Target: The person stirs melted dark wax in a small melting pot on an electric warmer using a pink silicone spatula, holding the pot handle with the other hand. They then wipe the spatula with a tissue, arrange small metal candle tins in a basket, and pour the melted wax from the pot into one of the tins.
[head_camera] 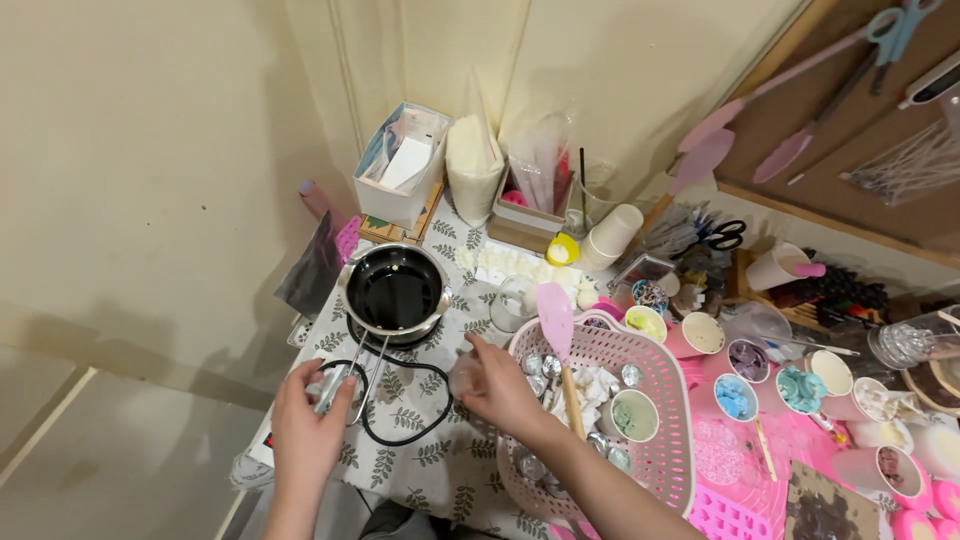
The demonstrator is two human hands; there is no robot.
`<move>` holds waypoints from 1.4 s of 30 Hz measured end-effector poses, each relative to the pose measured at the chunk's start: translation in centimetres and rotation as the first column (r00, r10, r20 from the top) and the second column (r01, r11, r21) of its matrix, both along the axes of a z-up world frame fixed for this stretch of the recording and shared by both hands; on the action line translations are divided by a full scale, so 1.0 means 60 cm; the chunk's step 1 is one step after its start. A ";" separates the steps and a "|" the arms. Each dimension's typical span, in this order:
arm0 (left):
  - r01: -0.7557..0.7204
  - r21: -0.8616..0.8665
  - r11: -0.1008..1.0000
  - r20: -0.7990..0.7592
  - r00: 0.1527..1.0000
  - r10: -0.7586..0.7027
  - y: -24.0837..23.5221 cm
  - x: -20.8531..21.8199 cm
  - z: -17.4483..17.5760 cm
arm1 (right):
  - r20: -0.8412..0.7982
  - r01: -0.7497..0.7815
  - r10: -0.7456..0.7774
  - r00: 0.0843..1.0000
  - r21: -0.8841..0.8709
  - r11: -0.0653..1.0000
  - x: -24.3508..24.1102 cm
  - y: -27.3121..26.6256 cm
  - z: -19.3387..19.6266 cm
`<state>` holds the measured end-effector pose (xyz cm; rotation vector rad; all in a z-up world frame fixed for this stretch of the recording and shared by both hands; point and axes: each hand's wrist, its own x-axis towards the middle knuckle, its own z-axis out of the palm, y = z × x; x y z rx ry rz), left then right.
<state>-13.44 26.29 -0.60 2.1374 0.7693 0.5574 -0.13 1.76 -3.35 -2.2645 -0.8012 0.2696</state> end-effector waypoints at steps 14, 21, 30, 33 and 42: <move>0.591 -0.059 0.805 0.084 0.806 -0.586 -0.144 0.024 -0.136 | 0.021 0.115 -0.113 0.993 -0.087 0.990 0.001 -0.013 0.001; 0.578 -0.045 0.815 -0.334 0.760 -0.557 -0.189 0.136 -0.153 | -0.018 0.197 -0.196 0.980 0.077 0.977 -0.021 -0.039 0.011; 0.621 -0.070 0.781 -0.589 0.606 -0.535 -0.196 0.181 -0.152 | 0.060 0.188 -0.197 0.979 0.131 0.973 -0.039 -0.041 0.032; 0.640 -0.122 0.759 -0.694 0.492 -0.526 -0.193 0.194 -0.099 | 0.085 0.165 -0.176 0.981 0.128 0.978 -0.039 -0.039 0.034; 0.579 0.109 0.808 -0.392 0.772 -0.500 -0.179 0.146 -0.201 | 0.173 0.100 -0.120 0.978 0.119 0.988 -0.036 -0.037 0.014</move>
